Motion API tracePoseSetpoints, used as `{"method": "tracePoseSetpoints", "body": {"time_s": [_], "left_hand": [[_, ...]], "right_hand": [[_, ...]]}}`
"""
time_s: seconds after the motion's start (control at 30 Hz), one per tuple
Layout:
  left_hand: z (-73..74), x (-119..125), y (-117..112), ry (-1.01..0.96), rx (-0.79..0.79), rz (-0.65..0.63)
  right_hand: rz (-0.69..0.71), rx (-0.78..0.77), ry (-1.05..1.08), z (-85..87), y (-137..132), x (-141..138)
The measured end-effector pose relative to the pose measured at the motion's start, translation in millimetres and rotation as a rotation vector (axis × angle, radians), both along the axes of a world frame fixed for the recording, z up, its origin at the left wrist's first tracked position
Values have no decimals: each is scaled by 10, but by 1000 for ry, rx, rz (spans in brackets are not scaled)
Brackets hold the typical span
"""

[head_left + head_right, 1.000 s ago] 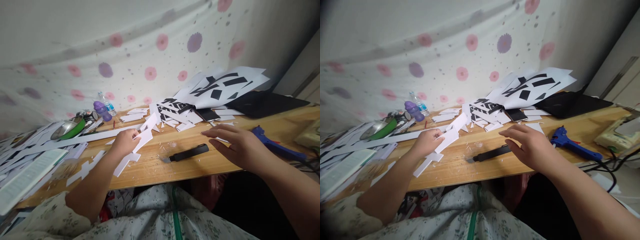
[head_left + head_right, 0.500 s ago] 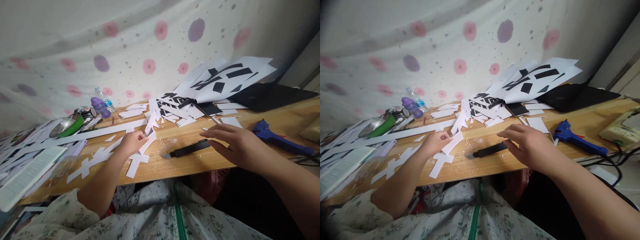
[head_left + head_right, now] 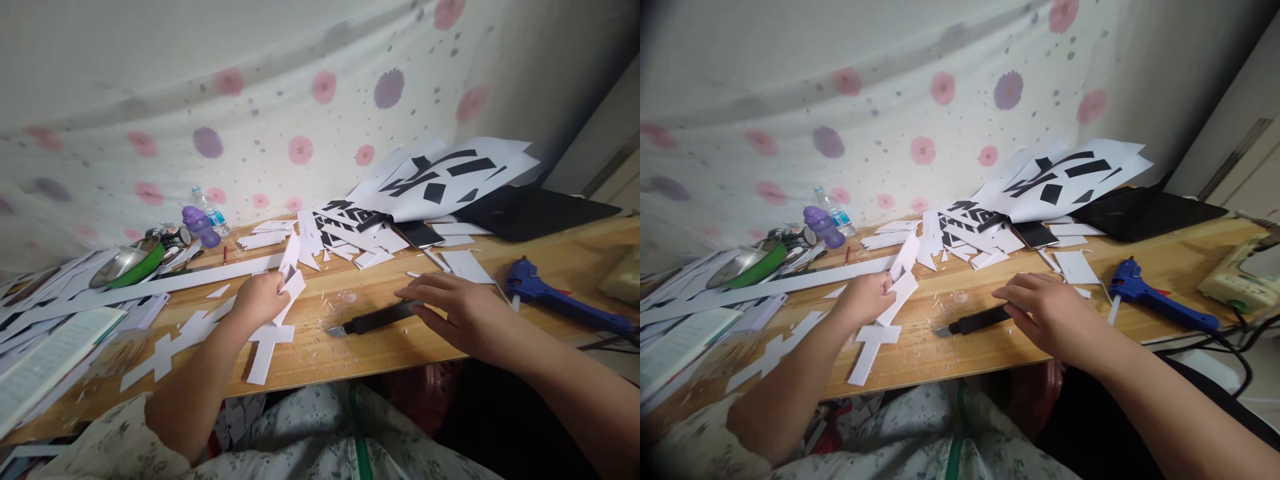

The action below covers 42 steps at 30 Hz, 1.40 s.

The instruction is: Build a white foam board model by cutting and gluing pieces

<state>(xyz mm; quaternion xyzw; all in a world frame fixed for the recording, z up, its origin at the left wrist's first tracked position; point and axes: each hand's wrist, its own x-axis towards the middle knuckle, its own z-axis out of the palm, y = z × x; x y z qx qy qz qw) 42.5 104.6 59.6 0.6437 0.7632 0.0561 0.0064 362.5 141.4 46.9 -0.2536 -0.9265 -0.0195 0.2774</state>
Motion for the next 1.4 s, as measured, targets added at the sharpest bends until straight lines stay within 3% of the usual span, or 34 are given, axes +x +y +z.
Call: {"method": "tracePoseSetpoints", "body": {"time_s": [0.17,0.67,0.9,1.07,1.27,1.4], "left_hand": [[68,-48,-44,58,-19,83],[-99,76,379,68,-29,136],[-135,-18,171,18,82,138],[-135,-398,-193,24,133,268],[-111,-1195,-712,101,116,567],[-47,-1711,-1056,155,94,780]], "right_hand": [[6,-32,-33,-7,-13,-2],[-11,-35,-95,-68,14,67],[7,-26,-102,-80,25,85],[17,-7,-106,-119,56,117],[62,99,-110,-288,189,128],[85,113,-129,-276,183,97]]}}
